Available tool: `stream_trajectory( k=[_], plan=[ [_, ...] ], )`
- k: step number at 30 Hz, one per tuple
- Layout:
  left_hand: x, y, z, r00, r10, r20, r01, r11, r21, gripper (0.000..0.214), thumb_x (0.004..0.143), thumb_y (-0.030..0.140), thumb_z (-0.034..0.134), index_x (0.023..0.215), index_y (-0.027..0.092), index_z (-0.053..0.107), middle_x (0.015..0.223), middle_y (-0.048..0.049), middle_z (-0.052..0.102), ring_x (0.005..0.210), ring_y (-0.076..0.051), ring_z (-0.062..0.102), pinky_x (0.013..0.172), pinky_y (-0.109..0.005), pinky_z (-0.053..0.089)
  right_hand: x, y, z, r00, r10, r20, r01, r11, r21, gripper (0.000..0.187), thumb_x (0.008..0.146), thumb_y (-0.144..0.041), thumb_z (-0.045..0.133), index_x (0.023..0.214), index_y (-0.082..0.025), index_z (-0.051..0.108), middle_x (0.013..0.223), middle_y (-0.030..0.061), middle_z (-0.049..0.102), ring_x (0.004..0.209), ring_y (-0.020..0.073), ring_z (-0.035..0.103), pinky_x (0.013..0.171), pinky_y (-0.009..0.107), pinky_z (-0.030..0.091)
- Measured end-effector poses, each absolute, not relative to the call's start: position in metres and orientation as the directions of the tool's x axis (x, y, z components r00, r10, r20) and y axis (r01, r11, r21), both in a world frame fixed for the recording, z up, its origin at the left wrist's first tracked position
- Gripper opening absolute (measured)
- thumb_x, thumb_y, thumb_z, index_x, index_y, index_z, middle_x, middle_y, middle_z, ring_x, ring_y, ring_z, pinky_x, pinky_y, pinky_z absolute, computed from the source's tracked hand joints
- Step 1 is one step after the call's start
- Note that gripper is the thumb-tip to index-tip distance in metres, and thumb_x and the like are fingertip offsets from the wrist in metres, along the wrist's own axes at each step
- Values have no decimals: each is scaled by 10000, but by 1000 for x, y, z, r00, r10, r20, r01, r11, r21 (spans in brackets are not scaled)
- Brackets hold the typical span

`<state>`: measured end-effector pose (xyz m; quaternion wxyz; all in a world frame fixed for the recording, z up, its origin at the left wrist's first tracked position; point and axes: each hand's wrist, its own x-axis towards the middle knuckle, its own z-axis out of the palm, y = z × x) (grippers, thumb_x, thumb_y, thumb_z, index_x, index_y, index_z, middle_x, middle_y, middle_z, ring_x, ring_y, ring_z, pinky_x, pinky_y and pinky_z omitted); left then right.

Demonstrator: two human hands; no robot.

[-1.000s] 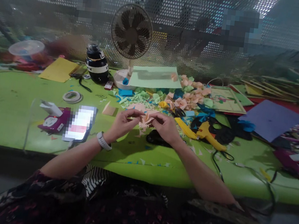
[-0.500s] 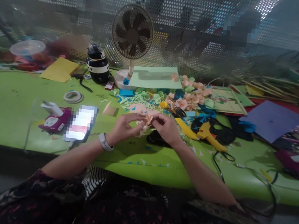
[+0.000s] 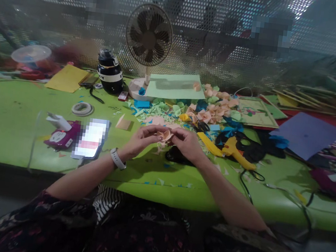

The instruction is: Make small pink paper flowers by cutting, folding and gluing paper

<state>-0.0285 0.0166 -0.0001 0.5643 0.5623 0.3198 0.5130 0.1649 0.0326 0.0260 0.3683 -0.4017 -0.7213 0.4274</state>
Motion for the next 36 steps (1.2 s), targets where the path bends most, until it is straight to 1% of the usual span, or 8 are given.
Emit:
stream_trajectory(
  k=[6, 12, 14, 18, 22, 25, 30, 36],
  plan=[
    [-28, 15, 1, 304, 919, 249, -249, -176, 952, 212, 775, 257, 753, 980, 216, 789, 1192, -80, 731, 1205, -267, 612, 1051, -412, 449, 164, 30, 30, -383, 916, 117, 217, 213, -953, 210, 779, -360, 670, 842, -162, 703, 770, 38, 724, 595, 146, 680, 576, 264, 565],
    [-30, 18, 3, 281, 934, 221, -334, -121, 935, 428, 779, 284, 744, 1201, 223, 701, 1178, -83, 725, 1067, -230, 667, 940, -369, 522, 164, 32, 33, -375, 925, 67, 98, 112, -989, 231, 730, -383, 719, 795, -164, 690, 721, 9, 686, 595, 126, 655, 630, 280, 580],
    [-29, 18, 2, 255, 947, 196, -294, -117, 949, 391, 773, 315, 763, 1142, 195, 716, 1098, -85, 745, 993, -217, 690, 901, -359, 545, 163, 33, 32, -352, 935, 51, 54, 75, -996, 230, 709, -378, 731, 785, -166, 686, 714, -2, 678, 584, 114, 640, 640, 281, 582],
    [-24, 17, -1, 184, 971, 156, -221, -114, 969, 347, 733, 399, 814, 966, 155, 736, 933, -72, 763, 844, -188, 714, 816, -334, 578, 162, 36, 28, -302, 952, 48, 12, 54, -998, 197, 686, -344, 729, 673, -172, 636, 670, -16, 647, 567, 101, 611, 625, 268, 575],
    [-23, 16, 0, 168, 973, 159, -231, -118, 966, 365, 744, 445, 802, 964, 159, 745, 930, -71, 769, 824, -180, 720, 783, -317, 594, 160, 37, 27, -265, 964, 34, 11, 38, -999, 178, 700, -339, 705, 679, -173, 644, 656, -16, 644, 556, 97, 597, 624, 270, 569],
    [-25, 16, 2, 190, 972, 137, -232, -91, 968, 368, 727, 433, 816, 968, 162, 753, 917, -68, 773, 803, -182, 724, 769, -318, 603, 161, 37, 27, -262, 963, 53, 20, 61, -998, 174, 703, -335, 698, 670, -175, 637, 658, -16, 640, 560, 98, 595, 634, 273, 566],
    [-24, 18, 2, 139, 981, 134, -202, -105, 974, 372, 697, 462, 824, 896, 155, 752, 850, -63, 769, 737, -170, 717, 730, -310, 607, 161, 37, 26, -293, 950, 105, 72, 131, -989, 151, 721, -316, 652, 667, -176, 627, 672, -10, 647, 584, 111, 612, 630, 265, 561],
    [-22, 17, -2, 133, 977, 167, -85, -156, 984, 372, 728, 502, 778, 818, 143, 738, 773, -56, 752, 703, -171, 707, 722, -309, 593, 160, 36, 22, -316, 926, 208, 231, 288, -929, 107, 754, -231, 572, 665, -185, 609, 667, 0, 674, 578, 129, 629, 593, 251, 525]
  ],
)
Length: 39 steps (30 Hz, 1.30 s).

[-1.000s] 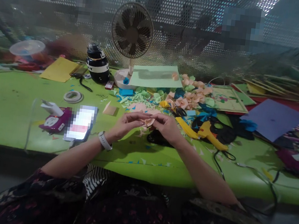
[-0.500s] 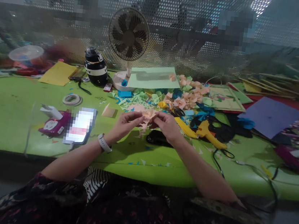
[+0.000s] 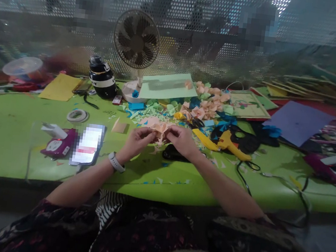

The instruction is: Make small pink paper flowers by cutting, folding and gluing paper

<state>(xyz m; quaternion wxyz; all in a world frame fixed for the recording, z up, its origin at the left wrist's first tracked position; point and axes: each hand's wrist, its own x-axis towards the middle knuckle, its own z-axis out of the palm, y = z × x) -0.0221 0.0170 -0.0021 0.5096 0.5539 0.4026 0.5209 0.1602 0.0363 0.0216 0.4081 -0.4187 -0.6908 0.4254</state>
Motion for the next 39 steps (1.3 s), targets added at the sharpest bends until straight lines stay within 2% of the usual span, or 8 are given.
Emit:
stream_trajectory(
  k=[13, 17, 22, 25, 27, 31, 36, 39],
  plan=[
    [-27, 21, -7, 123, 967, 225, 84, -236, 968, 292, 762, 435, 732, 748, 145, 701, 716, -38, 717, 663, -158, 670, 702, -297, 561, 162, 34, 22, -367, 884, 289, 460, 443, -769, 167, 820, -196, 565, 718, -174, 696, 751, 25, 729, 694, 146, 637, 682, 253, 471],
    [-31, 26, 2, 90, 989, 119, 56, -124, 991, 324, 710, 459, 770, 719, 146, 687, 696, -34, 717, 657, -162, 680, 709, -309, 577, 169, 42, 24, -342, 898, 278, 420, 411, -810, 198, 825, -308, 612, 851, -162, 742, 802, 55, 747, 717, 179, 664, 676, 291, 511],
    [-42, 39, 3, 54, 998, -42, 143, 34, 989, 347, 681, 468, 794, 658, 144, 672, 602, -27, 675, 541, -126, 633, 595, -256, 538, 202, 74, 26, -165, 953, 254, 392, 300, -870, 242, 815, -385, 636, 830, -158, 718, 739, 59, 733, 649, 189, 682, 670, 329, 553],
    [-50, 47, 0, 17, 997, -74, 261, 67, 963, 314, 712, 430, 787, 636, 146, 677, 556, -36, 661, 477, -112, 592, 523, -237, 487, 222, 93, 24, -70, 950, 305, 535, 293, -792, 227, 833, -361, 606, 817, -162, 713, 756, 69, 728, 661, 196, 681, 670, 331, 535],
    [-55, 51, -1, 41, 992, -122, 283, 106, 953, 286, 712, 401, 797, 634, 150, 684, 576, -51, 684, 466, -116, 593, 514, -244, 486, 232, 99, 24, -99, 943, 317, 699, 292, -653, 192, 829, -320, 605, 783, -171, 716, 767, 75, 728, 705, 208, 674, 685, 331, 507],
    [-60, 56, -2, 85, 972, -219, 267, 190, 945, 207, 671, 337, 826, 649, 163, 717, 612, -61, 716, 466, -117, 605, 495, -230, 487, 243, 99, 29, -197, 952, 236, 866, 282, -412, 165, 818, -282, 620, 739, -184, 726, 760, 76, 729, 735, 225, 654, 664, 325, 446],
    [-62, 55, -2, 111, 961, -252, 364, 197, 910, 240, 685, 373, 810, 593, 176, 710, 572, -61, 702, 441, -121, 592, 435, -211, 429, 246, 91, 35, -472, 881, -41, 809, 414, -419, 78, 735, -226, 691, 794, -205, 738, 772, 32, 735, 701, 186, 647, 625, 278, 420],
    [-62, 54, -2, 98, 967, -237, 445, 170, 879, 321, 710, 392, 794, 509, 182, 657, 479, -43, 644, 386, -116, 546, 410, -216, 391, 240, 87, 34, -516, 845, -139, 820, 440, -365, 132, 705, -196, 723, 836, -196, 734, 839, 42, 734, 739, 186, 647, 620, 263, 416]
  ],
)
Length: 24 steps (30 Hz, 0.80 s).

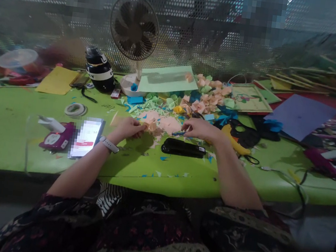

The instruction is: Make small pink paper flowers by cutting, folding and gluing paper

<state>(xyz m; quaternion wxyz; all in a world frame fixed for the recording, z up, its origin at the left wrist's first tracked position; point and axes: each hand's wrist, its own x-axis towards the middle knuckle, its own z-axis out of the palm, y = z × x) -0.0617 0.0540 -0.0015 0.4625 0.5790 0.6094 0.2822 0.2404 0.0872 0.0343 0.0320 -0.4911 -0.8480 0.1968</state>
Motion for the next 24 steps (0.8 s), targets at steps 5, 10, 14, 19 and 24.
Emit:
stream_trajectory(
  k=[5, 10, 14, 19, 24],
  plan=[
    [-62, 55, -5, 94, 965, -245, 461, 175, 870, 353, 733, 402, 775, 493, 178, 646, 493, -67, 653, 405, -132, 573, 430, -228, 399, 232, 84, 30, -511, 838, -191, 850, 461, -254, 150, 718, -121, 672, 841, -192, 721, 897, 66, 728, 820, 209, 646, 631, 266, 399],
    [-63, 56, -10, 125, 962, -243, 380, 180, 907, 346, 714, 429, 796, 519, 178, 661, 498, -56, 655, 403, -114, 564, 429, -212, 396, 228, 82, 30, -510, 836, -199, 849, 453, -273, 185, 709, -106, 645, 844, -206, 722, 881, 52, 738, 799, 206, 647, 615, 267, 395],
    [-60, 56, -8, 92, 966, -240, 380, 189, 905, 338, 753, 422, 769, 544, 177, 666, 517, -57, 656, 423, -121, 561, 450, -233, 406, 229, 81, 36, -529, 836, -145, 808, 445, -386, 154, 722, -131, 666, 842, -209, 723, 862, 41, 739, 756, 186, 644, 626, 265, 411],
    [-57, 55, -6, 44, 981, -192, 281, 172, 944, 293, 738, 414, 776, 610, 166, 687, 581, -50, 683, 482, -116, 589, 507, -232, 449, 243, 84, 46, -345, 926, 157, 807, 377, -453, 145, 807, -244, 631, 888, -173, 727, 877, 66, 738, 764, 192, 643, 683, 286, 437],
    [-56, 52, -5, 42, 986, -162, 266, 145, 953, 326, 710, 449, 793, 613, 157, 686, 579, -47, 677, 479, -101, 580, 507, -218, 449, 261, 88, 50, -153, 929, 336, 806, 314, -501, 187, 810, -258, 603, 885, -162, 745, 862, 66, 745, 746, 196, 646, 711, 297, 453]
  ],
)
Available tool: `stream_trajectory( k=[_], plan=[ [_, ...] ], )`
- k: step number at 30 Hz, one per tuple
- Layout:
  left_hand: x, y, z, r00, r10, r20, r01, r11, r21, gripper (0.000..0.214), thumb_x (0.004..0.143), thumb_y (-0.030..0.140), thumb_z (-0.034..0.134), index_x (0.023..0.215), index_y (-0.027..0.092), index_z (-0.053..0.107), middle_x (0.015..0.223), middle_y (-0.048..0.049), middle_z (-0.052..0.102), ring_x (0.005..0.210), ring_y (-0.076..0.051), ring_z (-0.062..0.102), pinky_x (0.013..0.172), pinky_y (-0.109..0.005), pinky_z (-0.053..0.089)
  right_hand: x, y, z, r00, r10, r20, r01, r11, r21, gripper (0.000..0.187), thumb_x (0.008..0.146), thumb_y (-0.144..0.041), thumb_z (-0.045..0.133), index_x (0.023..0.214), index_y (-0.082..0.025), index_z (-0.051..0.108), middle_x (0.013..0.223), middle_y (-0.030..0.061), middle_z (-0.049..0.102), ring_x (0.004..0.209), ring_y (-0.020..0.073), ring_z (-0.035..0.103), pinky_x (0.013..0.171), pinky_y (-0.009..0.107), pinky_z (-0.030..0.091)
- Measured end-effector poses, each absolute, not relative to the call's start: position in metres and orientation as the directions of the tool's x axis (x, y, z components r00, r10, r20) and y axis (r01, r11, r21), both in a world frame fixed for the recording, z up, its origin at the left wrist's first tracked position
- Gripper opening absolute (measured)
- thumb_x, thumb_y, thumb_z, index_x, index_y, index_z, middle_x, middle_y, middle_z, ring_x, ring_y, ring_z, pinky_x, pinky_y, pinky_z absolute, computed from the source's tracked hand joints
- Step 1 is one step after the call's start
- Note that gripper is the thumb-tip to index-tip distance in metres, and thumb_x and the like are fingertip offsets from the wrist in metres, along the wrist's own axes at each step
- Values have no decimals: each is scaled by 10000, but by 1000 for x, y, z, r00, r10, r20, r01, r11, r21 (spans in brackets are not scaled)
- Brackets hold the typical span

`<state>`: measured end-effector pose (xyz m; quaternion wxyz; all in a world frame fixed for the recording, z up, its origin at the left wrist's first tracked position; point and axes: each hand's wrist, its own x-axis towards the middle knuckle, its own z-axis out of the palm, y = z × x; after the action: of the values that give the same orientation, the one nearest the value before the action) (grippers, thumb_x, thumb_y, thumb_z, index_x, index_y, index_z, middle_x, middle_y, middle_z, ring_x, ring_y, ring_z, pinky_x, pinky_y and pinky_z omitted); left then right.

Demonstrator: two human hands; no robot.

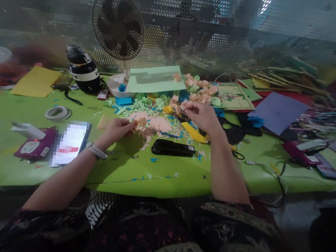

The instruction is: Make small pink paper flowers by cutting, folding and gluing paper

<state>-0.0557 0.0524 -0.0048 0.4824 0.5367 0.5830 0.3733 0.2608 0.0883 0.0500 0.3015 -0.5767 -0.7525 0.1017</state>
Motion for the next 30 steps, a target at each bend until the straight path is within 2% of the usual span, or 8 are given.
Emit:
stream_trajectory(
  k=[10, 16, 24, 30],
  plan=[
    [-55, 53, -8, 5, 987, -160, 253, 154, 955, 357, 670, 477, 813, 615, 154, 671, 571, -36, 679, 488, -102, 587, 499, -205, 446, 272, 86, 61, -2, 919, 393, 872, 194, -449, 186, 810, -268, 587, 818, -171, 745, 836, 76, 748, 784, 227, 654, 725, 315, 458],
    [-55, 54, -9, 6, 984, -181, 258, 173, 951, 318, 732, 447, 777, 662, 150, 689, 604, -32, 693, 491, -95, 578, 511, -203, 443, 266, 81, 63, -19, 929, 369, 893, 182, -411, 168, 816, -241, 580, 806, -183, 737, 844, 78, 751, 788, 234, 659, 723, 313, 452],
    [-53, 54, -8, 9, 982, -186, 286, 176, 942, 227, 813, 331, 721, 670, 161, 678, 608, -23, 692, 513, -97, 604, 544, -199, 462, 267, 83, 59, -41, 928, 371, 902, 194, -385, 189, 833, -291, 583, 816, -185, 738, 819, 81, 741, 780, 241, 658, 709, 323, 442],
    [-51, 51, -1, -18, 980, -197, 291, 194, 937, 251, 855, 298, 684, 654, 150, 662, 560, -9, 653, 445, -73, 534, 472, -186, 397, 271, 88, 55, -8, 918, 396, 908, 173, -382, 174, 812, -300, 598, 778, -193, 731, 794, 75, 737, 766, 246, 656, 700, 332, 450]
  ],
)
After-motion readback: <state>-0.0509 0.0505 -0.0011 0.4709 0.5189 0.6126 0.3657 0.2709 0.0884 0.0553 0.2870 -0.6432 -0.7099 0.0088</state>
